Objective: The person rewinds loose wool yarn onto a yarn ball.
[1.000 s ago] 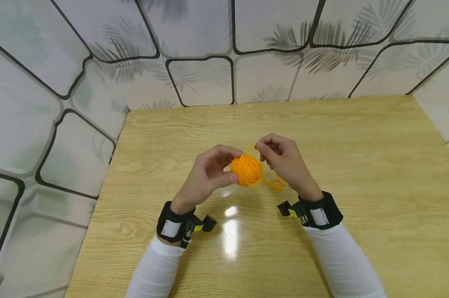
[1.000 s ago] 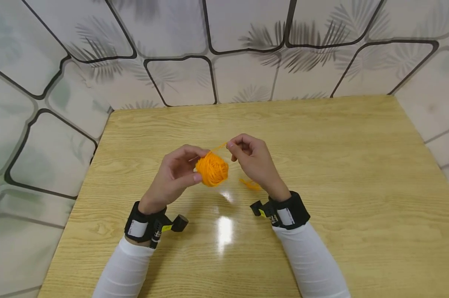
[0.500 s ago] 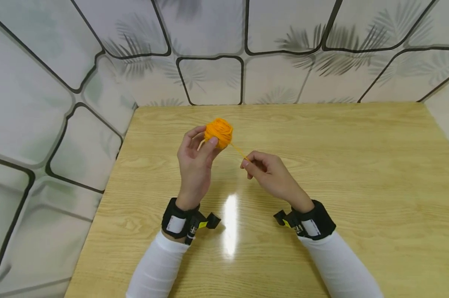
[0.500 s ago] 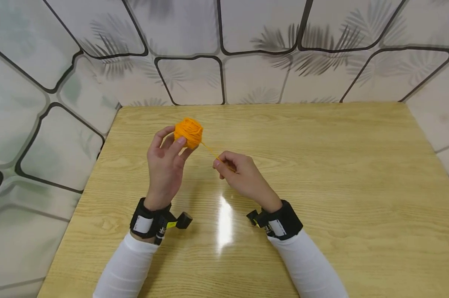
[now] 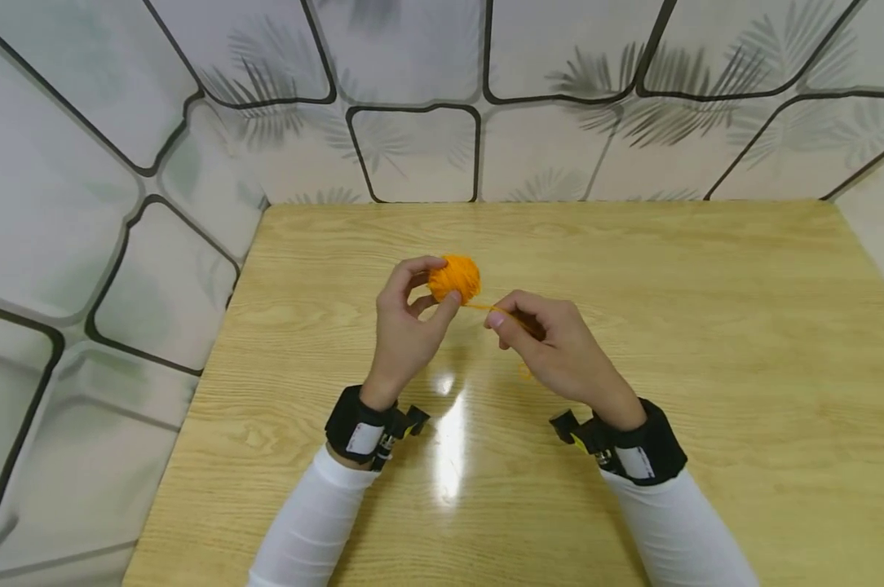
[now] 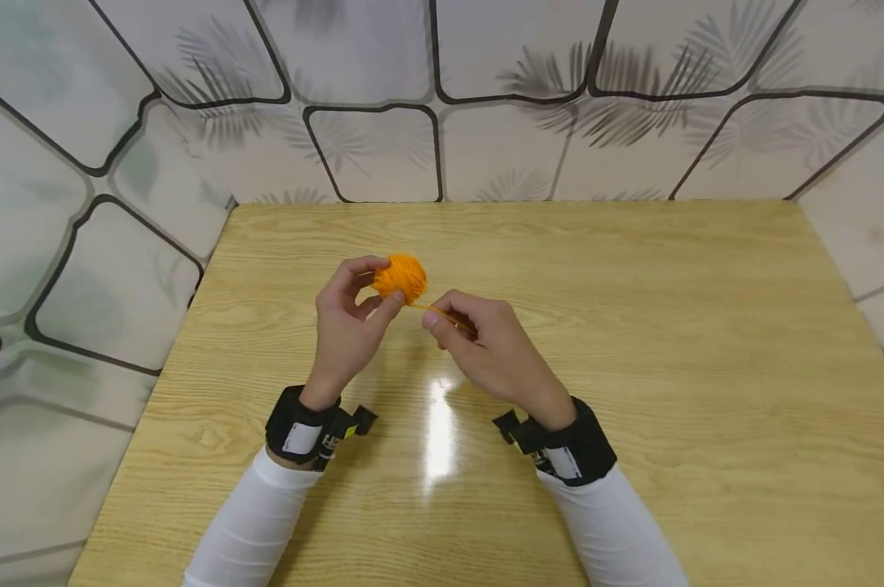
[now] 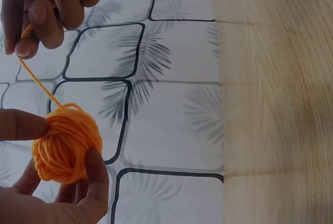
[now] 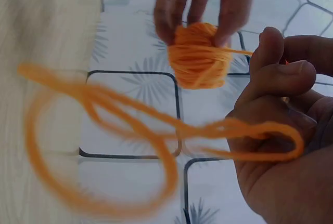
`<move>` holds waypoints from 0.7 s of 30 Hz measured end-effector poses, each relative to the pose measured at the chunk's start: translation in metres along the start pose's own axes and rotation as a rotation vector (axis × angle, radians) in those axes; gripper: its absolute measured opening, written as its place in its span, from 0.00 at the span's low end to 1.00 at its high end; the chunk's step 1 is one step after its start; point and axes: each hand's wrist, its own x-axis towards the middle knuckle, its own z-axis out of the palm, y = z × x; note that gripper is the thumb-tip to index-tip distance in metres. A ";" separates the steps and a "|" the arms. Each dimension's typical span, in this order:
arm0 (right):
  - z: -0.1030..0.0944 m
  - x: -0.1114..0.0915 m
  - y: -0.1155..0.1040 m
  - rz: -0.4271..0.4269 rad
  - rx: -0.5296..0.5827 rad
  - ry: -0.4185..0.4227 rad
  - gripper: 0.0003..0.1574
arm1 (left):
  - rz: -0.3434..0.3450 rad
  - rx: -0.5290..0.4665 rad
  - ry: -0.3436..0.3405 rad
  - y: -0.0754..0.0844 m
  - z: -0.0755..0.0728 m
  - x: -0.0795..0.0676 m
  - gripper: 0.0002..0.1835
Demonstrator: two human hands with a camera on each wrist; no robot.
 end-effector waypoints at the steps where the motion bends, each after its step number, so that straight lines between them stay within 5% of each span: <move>1: -0.002 0.000 -0.001 -0.008 0.003 0.010 0.10 | -0.009 0.025 -0.033 0.001 0.000 0.000 0.18; 10: -0.020 -0.001 0.000 -0.022 0.014 0.069 0.10 | -0.061 0.120 -0.377 -0.023 0.000 -0.007 0.18; 16: -0.028 0.000 0.009 -0.010 0.044 0.133 0.08 | -0.105 -0.005 -0.618 -0.006 0.000 -0.008 0.17; 21: -0.031 0.001 0.019 0.037 0.103 0.168 0.13 | -0.109 -0.201 -0.690 -0.004 0.002 -0.008 0.18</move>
